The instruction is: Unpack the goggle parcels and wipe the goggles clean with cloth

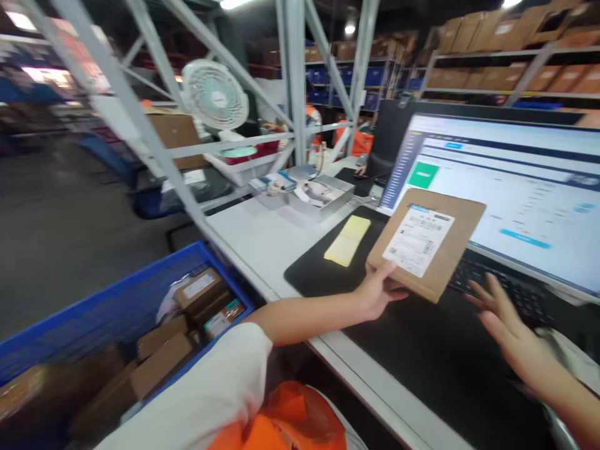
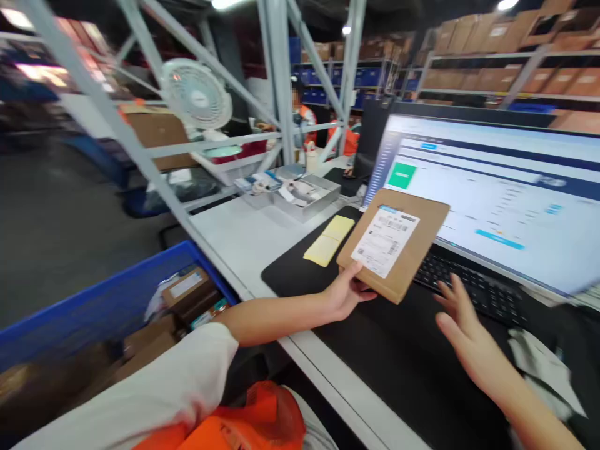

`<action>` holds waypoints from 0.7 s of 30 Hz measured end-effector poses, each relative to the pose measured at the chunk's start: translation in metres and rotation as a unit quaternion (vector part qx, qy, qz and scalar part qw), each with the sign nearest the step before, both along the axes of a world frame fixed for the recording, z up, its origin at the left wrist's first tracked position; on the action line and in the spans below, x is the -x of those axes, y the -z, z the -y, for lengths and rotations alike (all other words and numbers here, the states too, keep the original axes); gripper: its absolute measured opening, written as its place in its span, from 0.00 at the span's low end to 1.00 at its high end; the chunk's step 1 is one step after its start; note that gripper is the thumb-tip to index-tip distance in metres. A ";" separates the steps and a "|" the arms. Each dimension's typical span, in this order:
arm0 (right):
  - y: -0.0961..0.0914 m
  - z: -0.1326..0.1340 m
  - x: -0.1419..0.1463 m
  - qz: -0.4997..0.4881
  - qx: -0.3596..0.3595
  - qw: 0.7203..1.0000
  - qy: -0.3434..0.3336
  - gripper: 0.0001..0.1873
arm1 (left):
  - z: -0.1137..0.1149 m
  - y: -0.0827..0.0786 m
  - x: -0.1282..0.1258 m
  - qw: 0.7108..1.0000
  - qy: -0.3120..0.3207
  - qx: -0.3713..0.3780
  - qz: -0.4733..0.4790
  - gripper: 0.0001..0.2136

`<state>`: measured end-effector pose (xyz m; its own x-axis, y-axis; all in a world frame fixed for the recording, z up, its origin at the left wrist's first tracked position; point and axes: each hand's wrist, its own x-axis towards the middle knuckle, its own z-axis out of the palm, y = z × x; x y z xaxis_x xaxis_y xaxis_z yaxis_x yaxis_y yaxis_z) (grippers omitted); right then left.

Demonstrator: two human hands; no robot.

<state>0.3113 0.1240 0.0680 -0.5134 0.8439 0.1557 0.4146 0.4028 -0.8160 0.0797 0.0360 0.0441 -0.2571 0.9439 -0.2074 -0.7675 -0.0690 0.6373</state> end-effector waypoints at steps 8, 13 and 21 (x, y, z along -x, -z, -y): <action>-0.016 0.018 0.027 -0.348 0.182 0.919 0.041 0.43 | 0.016 0.001 0.001 0.979 0.123 -0.075 -0.147 0.38; -0.017 0.038 0.009 -0.218 0.214 0.952 0.000 0.40 | 0.007 -0.004 0.012 0.971 0.170 -0.100 -0.132 0.43; -0.020 0.021 -0.132 0.337 -0.032 0.921 0.195 0.35 | 0.001 -0.002 0.012 0.989 0.074 -0.052 -0.118 0.46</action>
